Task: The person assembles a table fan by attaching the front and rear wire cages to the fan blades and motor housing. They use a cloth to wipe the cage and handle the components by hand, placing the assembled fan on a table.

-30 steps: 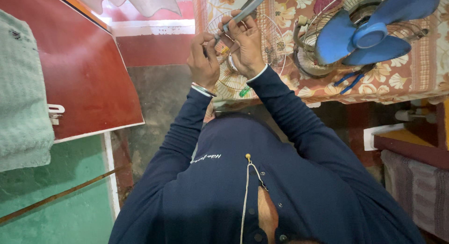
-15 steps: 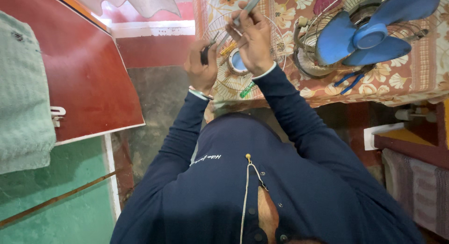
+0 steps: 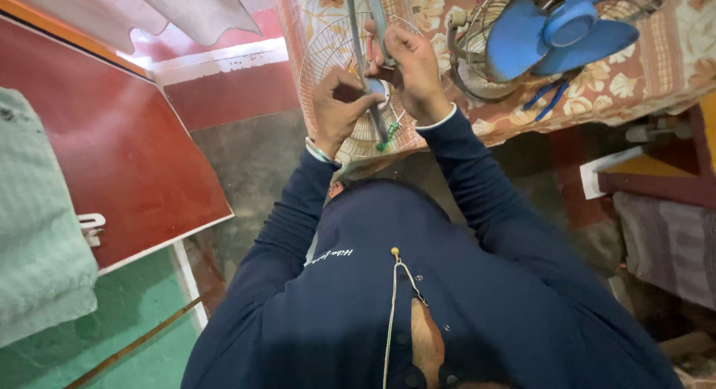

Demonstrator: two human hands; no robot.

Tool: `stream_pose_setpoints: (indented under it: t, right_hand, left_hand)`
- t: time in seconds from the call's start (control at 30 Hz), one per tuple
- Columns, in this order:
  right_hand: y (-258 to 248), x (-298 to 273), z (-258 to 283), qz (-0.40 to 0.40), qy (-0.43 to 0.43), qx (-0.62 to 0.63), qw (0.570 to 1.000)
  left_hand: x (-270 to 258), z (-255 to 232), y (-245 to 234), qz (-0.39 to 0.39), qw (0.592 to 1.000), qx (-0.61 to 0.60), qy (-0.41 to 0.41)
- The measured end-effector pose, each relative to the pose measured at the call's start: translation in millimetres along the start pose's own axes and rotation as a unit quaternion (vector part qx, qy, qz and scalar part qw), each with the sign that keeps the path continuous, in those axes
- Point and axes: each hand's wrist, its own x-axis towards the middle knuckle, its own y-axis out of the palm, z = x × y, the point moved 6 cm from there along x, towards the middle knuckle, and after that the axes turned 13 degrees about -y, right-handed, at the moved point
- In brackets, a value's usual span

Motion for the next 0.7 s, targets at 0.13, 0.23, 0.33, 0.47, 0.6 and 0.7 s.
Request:
stream_pose_setpoints:
  t: [0.13, 0.23, 0.33, 0.47, 0.6, 0.7]
  right_hand:
    - [-5.6, -6.3, -6.3, -0.036, -0.045, 0.004, 0.998]
    - [-13.8, -16.0, 2.5, -0.075, -0.123, -0.085, 0.986]
    - [-21.7, -26.0, 17.7, -0.095, -0.200, -0.181, 0.958]
    - [-33.2, -27.3, 35.0, -0.114, -0.219, -0.217, 0.944]
    - [-20.7, -27.6, 54.4, -0.027, -0.253, -0.445, 0.859]
    - [-27.1, -21.7, 59.4, -0.009, -0.225, -0.426, 0.876]
  left_hand:
    - [13.3, -8.9, 2.8, -0.035, 0.998, 0.018, -0.040]
    - [21.4, -15.7, 5.3, -0.073, 0.992, 0.095, -0.026]
    - [32.7, -13.5, 9.1, -0.110, 0.989, 0.097, -0.011]
    - [50.9, -3.6, 15.6, -0.126, 0.989, 0.058, -0.053]
    - [67.6, -17.0, 45.2, -0.069, 0.997, 0.028, -0.032]
    - [87.8, -35.0, 69.0, 0.003, 0.998, 0.053, -0.038]
